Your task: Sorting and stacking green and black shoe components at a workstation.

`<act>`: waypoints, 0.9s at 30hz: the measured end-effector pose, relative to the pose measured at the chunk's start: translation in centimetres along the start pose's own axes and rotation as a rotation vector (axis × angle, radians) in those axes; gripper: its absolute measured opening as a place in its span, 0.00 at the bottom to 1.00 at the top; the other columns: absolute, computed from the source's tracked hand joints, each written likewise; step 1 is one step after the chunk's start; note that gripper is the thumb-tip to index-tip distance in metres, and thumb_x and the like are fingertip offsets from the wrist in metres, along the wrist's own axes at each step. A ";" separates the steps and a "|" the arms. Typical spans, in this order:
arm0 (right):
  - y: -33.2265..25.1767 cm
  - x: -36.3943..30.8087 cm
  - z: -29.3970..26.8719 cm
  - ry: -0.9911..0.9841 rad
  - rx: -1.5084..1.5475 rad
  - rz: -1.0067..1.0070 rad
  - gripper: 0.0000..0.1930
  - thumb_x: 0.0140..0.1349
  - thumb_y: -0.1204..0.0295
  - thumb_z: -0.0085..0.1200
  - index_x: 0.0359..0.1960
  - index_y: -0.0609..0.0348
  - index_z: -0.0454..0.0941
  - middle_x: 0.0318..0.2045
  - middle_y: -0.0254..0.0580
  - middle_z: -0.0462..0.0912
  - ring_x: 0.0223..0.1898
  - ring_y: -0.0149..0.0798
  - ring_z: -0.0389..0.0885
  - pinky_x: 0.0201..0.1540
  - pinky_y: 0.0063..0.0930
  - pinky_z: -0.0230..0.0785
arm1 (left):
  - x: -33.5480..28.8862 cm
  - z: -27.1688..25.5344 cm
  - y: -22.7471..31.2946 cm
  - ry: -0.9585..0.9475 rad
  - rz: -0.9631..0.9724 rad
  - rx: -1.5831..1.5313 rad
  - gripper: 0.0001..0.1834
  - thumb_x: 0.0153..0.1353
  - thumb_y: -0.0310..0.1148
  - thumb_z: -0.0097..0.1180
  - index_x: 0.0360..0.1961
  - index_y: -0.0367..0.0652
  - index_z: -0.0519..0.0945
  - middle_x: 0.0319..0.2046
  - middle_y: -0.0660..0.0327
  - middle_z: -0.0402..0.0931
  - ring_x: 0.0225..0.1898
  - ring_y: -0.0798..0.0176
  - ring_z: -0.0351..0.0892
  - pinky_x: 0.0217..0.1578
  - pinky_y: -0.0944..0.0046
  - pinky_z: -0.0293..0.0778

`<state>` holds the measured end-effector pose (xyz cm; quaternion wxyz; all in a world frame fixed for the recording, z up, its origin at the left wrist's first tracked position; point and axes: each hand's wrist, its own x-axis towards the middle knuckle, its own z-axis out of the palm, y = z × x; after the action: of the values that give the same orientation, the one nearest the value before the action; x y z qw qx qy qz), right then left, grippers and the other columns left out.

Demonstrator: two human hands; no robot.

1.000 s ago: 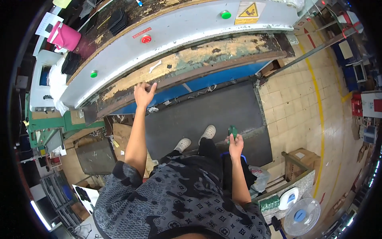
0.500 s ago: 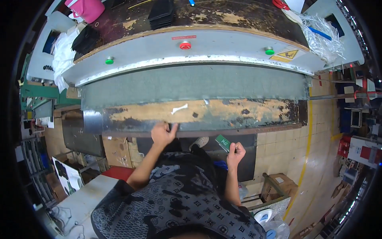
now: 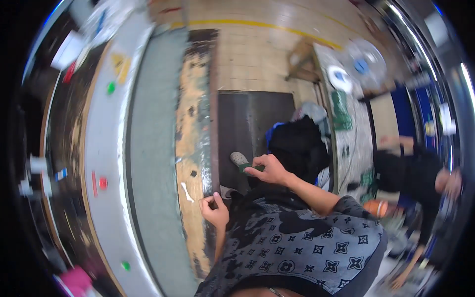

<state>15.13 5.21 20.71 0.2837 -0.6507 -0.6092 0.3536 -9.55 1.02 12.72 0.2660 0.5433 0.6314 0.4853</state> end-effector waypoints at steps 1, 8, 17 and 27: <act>-0.2 -1.6 -0.8 0.026 -0.049 0.010 0.17 0.61 0.61 0.68 0.28 0.64 0.81 0.22 0.49 0.81 0.24 0.39 0.81 0.29 0.35 0.70 | 0.2 0.1 1.2 -0.075 0.032 -0.052 0.14 0.64 0.31 0.66 0.26 0.37 0.76 0.23 0.59 0.70 0.26 0.60 0.70 0.28 0.61 0.66; 1.3 -13.9 -0.8 0.449 0.201 0.174 0.16 0.61 0.71 0.67 0.46 0.65 0.79 0.36 0.48 0.85 0.39 0.39 0.85 0.45 0.33 0.76 | -0.7 6.1 4.9 -1.187 -0.708 -0.512 0.27 0.77 0.52 0.44 0.50 0.36 0.80 0.33 0.60 0.82 0.33 0.68 0.80 0.37 0.68 0.76; 5.6 -22.4 -2.1 0.487 -0.155 -0.337 0.10 0.59 0.65 0.65 0.39 0.54 0.83 0.35 0.36 0.82 0.43 0.41 0.80 0.55 0.40 0.68 | -6.5 10.7 12.1 -1.462 -0.721 -0.869 0.39 0.75 0.61 0.40 0.75 0.46 0.54 0.58 0.46 0.73 0.57 0.47 0.76 0.55 0.48 0.77; 10.8 -33.1 -3.3 0.776 0.791 0.286 0.40 0.57 0.53 0.72 0.66 0.58 0.67 0.56 0.51 0.78 0.57 0.47 0.78 0.60 0.42 0.71 | -19.6 16.4 16.8 -1.446 -0.250 -0.439 0.14 0.75 0.38 0.54 0.52 0.39 0.75 0.41 0.64 0.76 0.40 0.70 0.75 0.43 0.68 0.75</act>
<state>23.98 -28.56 17.80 0.6581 -0.6530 -0.1874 0.3247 17.02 -13.17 17.75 0.7676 0.5850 0.2460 0.0896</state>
